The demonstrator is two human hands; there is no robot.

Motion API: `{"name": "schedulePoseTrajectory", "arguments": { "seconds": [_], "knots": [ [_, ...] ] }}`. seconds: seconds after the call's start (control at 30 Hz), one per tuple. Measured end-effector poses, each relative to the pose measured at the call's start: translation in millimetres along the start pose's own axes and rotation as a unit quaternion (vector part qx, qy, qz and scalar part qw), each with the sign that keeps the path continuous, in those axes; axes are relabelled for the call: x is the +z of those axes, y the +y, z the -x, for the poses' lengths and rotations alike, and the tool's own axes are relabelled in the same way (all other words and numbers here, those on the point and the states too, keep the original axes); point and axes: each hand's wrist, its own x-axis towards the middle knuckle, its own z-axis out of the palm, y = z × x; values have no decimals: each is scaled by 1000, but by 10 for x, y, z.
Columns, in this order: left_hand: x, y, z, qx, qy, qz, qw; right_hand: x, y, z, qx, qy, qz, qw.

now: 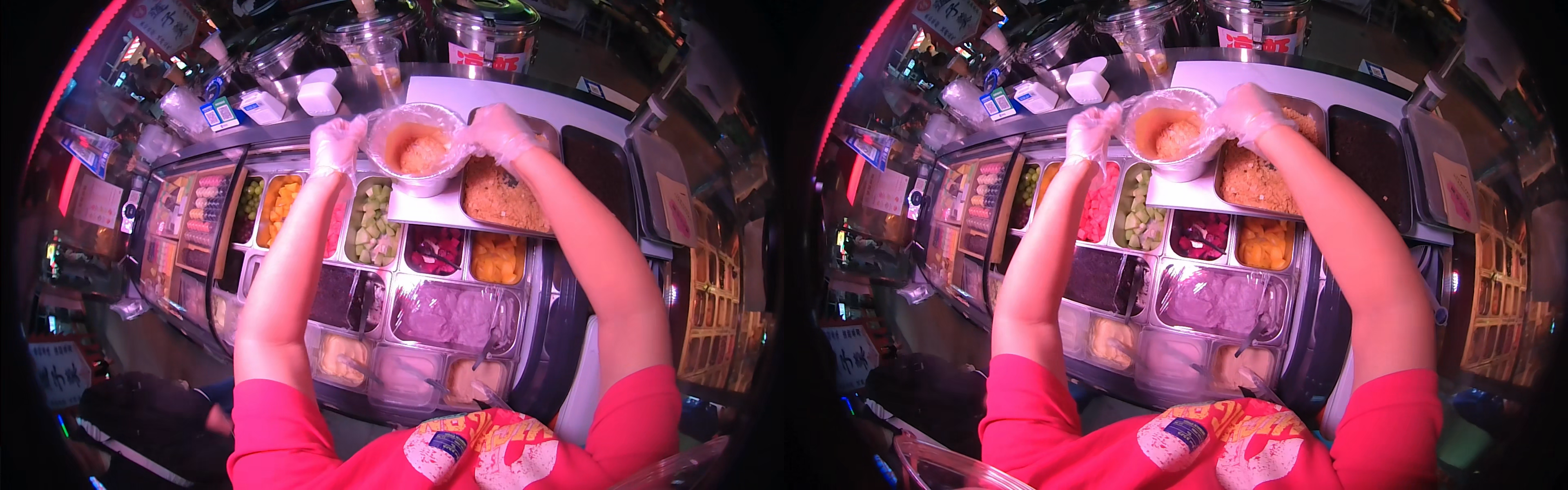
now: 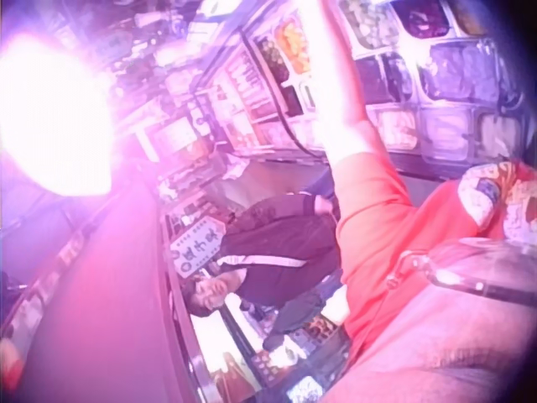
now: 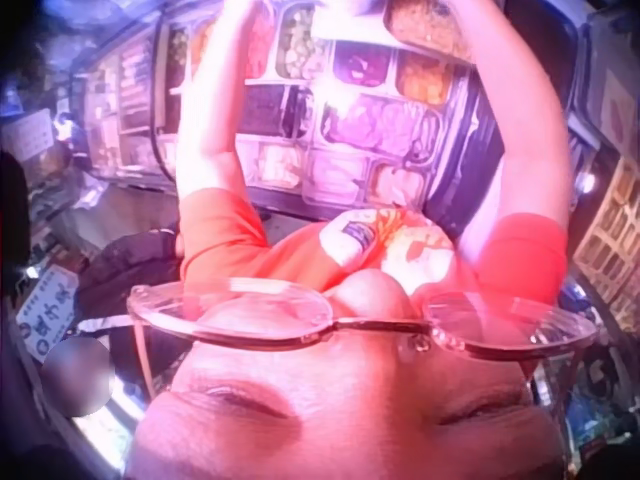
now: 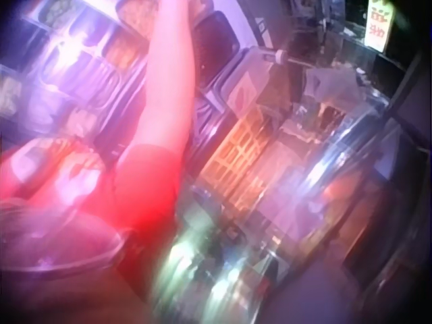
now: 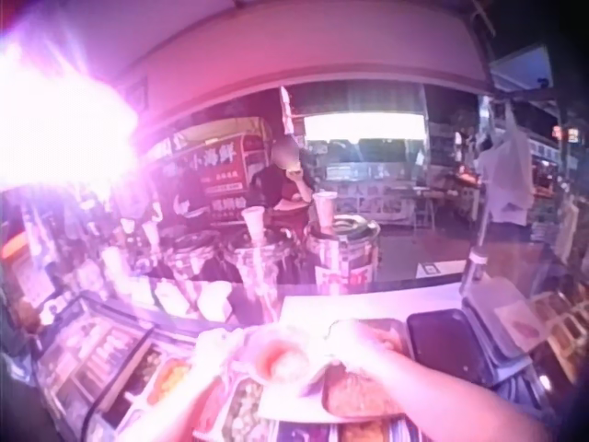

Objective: The person scoops a white creamy base into a paper cone, then adds black seeds, more cream, and assorted diced fruits. They fold the cone into a sealed packet and hand it to a customer. The person then scoops a brown crumbly topping into a separate container and hands it to the customer.

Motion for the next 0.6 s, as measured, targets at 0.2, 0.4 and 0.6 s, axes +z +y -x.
{"name": "schedulePoseTrajectory", "arguments": {
  "seconds": [0.2, 0.4, 0.6],
  "knots": [
    [-14, 501, 172, 62, -67, 157, 983, -262, -288, 211, 0, -13, -306, 952],
    [142, 822, 303, -113, -80, 263, 955, -26, -414, 212, 59, -38, -493, 867],
    [-18, 1442, 349, -34, -170, 492, 853, -284, -956, 147, -126, -4, -589, 798]
  ]
}}
